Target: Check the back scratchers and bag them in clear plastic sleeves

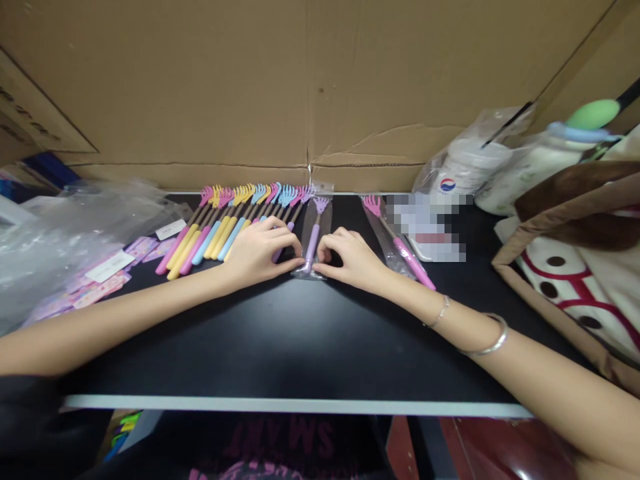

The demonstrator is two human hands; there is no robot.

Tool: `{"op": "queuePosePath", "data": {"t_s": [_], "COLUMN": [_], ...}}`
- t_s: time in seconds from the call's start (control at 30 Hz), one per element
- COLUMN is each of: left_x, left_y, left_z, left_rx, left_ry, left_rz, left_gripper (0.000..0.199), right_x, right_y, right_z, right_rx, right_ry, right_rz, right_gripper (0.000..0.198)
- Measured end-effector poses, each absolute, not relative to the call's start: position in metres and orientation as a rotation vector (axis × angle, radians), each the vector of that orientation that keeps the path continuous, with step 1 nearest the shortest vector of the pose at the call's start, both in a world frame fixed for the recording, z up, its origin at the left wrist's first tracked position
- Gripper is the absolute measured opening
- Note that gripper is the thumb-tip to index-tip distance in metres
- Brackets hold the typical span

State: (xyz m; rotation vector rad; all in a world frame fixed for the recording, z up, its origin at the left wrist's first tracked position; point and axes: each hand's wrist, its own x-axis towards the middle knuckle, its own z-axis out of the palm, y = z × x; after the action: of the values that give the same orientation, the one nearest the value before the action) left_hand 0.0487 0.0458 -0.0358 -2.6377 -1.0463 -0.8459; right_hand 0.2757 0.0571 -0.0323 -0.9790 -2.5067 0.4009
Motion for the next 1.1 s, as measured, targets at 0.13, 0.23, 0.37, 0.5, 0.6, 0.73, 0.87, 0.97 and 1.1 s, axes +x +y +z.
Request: {"op": "queuePosePath", "data": {"t_s": [0.13,0.23,0.37,0.5,0.6,0.73,0.87,0.97,1.1], "left_x": [0.048,0.048,0.047,0.044,0.043,0.043,0.043,0.043,0.041], "left_y": [0.045,0.045,0.045,0.044,0.044,0.045,0.045,0.045,0.045], "left_z": [-0.038,-0.039,-0.040,-0.041,-0.041,-0.041,-0.041,-0.041,-0.041], "left_rx": [-2.601,-2.574,-2.546,-2.540,-2.531,-2.545,-2.562,-2.581,-2.585], "left_ry": [-1.050,-1.016,-0.892,-0.825,-0.841,-0.873,-0.901,-0.924,-0.954], "left_rz": [-0.892,-0.875,-0.816,-0.814,-0.827,-0.820,-0.805,-0.789,-0.774], "left_gripper": [0.015,0.013,0.014,0.018,0.019,0.019,0.018,0.020,0.021], "right_x": [0.275,0.274,0.273,0.272,0.271,0.271,0.271,0.271,0.271], "right_y": [0.055,0.052,0.049,0.046,0.045,0.044,0.045,0.045,0.045], "right_z": [-0.033,-0.034,-0.033,-0.031,-0.031,-0.031,-0.030,-0.031,-0.031], "right_rx": [-0.980,-0.953,-0.919,-0.862,-0.840,-0.877,-0.923,-0.938,-0.962], "right_ry": [-2.483,-2.466,-2.488,-2.558,-2.574,-2.567,-2.560,-2.559,-2.553], "right_rz": [0.335,0.274,0.137,0.002,-0.060,-0.074,-0.063,-0.061,-0.042], "right_gripper": [0.018,0.016,0.014,0.004,0.006,0.008,0.009,0.009,0.010]}}
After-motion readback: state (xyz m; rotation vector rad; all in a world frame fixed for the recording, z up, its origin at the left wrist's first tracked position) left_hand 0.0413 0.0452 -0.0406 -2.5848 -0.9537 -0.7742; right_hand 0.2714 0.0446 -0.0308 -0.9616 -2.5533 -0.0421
